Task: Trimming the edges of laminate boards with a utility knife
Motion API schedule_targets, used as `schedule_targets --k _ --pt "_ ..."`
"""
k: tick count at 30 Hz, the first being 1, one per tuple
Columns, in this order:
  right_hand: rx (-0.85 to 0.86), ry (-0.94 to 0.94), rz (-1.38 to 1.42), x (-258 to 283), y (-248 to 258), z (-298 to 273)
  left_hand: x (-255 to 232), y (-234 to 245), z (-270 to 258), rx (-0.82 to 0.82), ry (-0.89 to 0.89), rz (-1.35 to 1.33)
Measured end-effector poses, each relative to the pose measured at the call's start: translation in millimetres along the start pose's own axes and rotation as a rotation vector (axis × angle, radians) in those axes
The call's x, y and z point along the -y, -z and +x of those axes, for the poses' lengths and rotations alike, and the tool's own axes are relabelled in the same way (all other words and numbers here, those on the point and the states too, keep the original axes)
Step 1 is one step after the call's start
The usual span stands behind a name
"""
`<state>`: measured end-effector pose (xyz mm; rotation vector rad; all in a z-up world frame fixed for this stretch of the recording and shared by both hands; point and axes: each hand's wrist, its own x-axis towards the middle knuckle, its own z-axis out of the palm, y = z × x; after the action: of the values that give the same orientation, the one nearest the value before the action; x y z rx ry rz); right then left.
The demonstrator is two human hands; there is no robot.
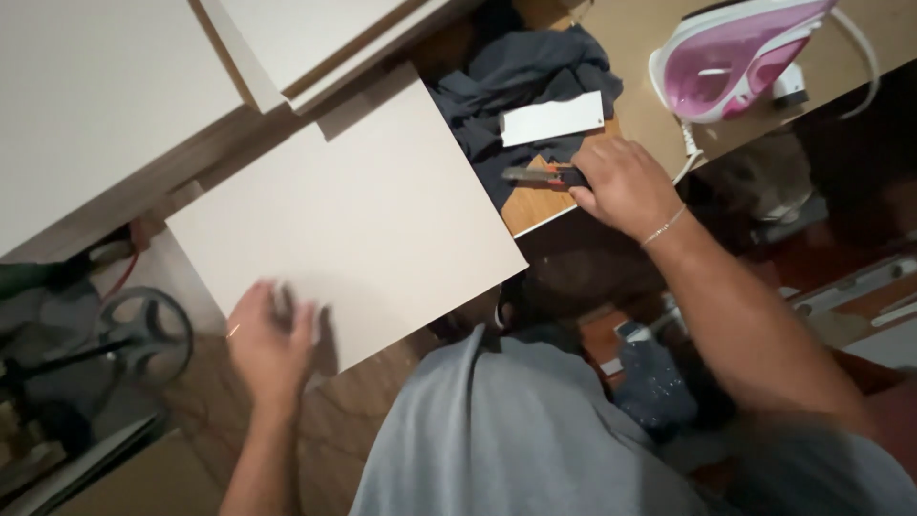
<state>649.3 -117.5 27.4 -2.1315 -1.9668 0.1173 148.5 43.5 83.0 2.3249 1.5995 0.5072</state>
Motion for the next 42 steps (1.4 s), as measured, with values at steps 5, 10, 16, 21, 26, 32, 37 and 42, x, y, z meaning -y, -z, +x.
schedule_targets --k 5,10,16,21,26,32,37,42 --pt "-0.028 -0.129 0.235 13 -4 -43 -82 -61 27 0.045 -0.334 0.15" --pt "0.174 -0.57 1.144 59 -37 -80 -129 -96 58 0.104 -0.391 0.135" --pt "0.126 -0.742 1.7 105 -74 -82 -157 -113 93 0.155 -0.42 0.17" --pt "0.221 -0.812 1.645 117 -28 -82 -175 -113 96 0.158 -0.395 0.17" --pt "0.279 -0.793 1.476 125 -3 -90 -185 -108 95 0.194 -0.32 0.145" --pt "0.38 -0.851 1.606 130 -2 -90 -176 -110 98 0.21 -0.33 0.15" --pt "0.348 -0.969 1.566 137 14 -84 -167 -113 98 0.185 -0.329 0.103" --pt "0.372 -0.967 1.457 143 29 -76 -168 -108 97 0.172 -0.329 0.07"
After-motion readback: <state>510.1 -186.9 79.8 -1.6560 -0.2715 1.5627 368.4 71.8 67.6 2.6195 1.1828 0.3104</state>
